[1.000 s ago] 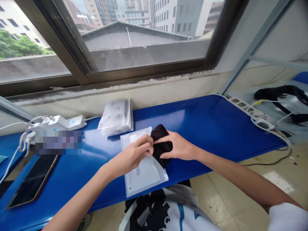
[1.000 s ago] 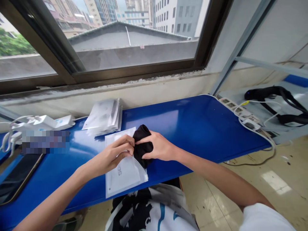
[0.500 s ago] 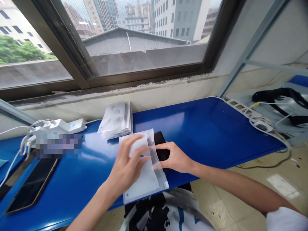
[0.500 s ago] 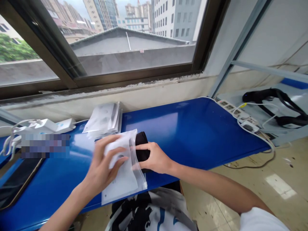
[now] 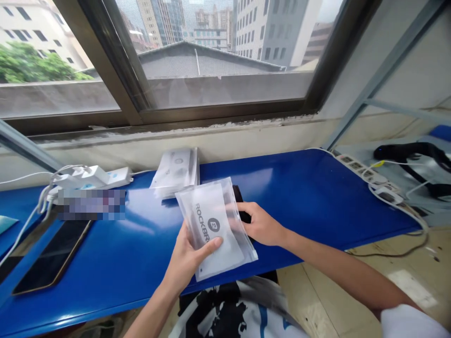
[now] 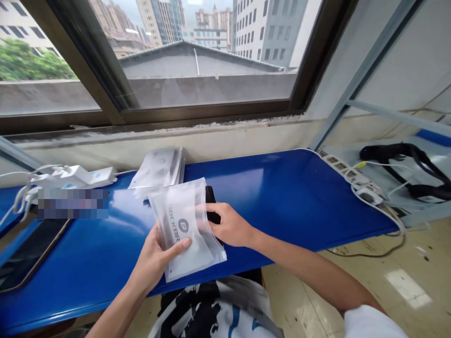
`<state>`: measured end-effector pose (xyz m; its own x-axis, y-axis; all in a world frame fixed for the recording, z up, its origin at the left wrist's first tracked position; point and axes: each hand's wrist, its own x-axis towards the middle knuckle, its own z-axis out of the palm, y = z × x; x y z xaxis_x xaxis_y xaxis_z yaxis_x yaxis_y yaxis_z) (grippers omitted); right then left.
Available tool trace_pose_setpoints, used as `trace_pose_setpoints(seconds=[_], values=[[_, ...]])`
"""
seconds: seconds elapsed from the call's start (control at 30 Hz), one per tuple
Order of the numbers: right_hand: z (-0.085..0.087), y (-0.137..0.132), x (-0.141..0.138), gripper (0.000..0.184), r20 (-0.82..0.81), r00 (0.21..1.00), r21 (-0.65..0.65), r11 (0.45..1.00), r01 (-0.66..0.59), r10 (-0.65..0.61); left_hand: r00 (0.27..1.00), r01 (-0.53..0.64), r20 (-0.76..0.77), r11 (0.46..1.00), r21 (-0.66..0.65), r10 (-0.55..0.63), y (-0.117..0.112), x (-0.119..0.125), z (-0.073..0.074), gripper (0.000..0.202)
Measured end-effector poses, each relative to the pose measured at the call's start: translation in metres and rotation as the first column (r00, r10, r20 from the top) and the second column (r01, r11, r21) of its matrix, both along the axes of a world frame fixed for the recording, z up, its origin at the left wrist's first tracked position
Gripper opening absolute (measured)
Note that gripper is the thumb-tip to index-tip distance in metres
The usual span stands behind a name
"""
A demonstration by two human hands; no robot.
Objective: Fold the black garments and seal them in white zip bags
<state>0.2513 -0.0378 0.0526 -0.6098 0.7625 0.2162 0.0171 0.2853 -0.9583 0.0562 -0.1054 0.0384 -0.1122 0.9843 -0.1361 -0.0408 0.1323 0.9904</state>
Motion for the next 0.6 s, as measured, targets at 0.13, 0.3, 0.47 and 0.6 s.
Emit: trace_pose_setpoints(seconds=[0.13, 0.3, 0.47, 0.6], values=[[0.0, 0.009, 0.0, 0.042, -0.019, 1.0, 0.081, 0.997, 0.019, -0.018, 1.0, -0.012, 0.003, 1.0, -0.005, 0.012, 0.006, -0.006, -0.002, 0.069], [0.002, 0.014, 0.008, 0.073, -0.013, 0.999, 0.238, 0.97, 0.039, -0.037, 0.996, 0.062, 0.07, 0.997, -0.038, -0.06, 0.011, -0.017, 0.005, 0.059], [0.018, 0.017, 0.013, 0.055, 0.11, 0.972, 0.185, 0.957, -0.226, 0.208, 0.998, 0.016, 0.069, 0.997, -0.074, -0.01, 0.007, -0.01, 0.011, 0.05], [0.025, 0.018, 0.014, 0.037, 0.199, 0.913, 0.115, 0.916, -0.384, 0.358, 0.989, 0.02, 0.149, 0.997, -0.071, -0.009, 0.003, -0.003, 0.013, 0.047]])
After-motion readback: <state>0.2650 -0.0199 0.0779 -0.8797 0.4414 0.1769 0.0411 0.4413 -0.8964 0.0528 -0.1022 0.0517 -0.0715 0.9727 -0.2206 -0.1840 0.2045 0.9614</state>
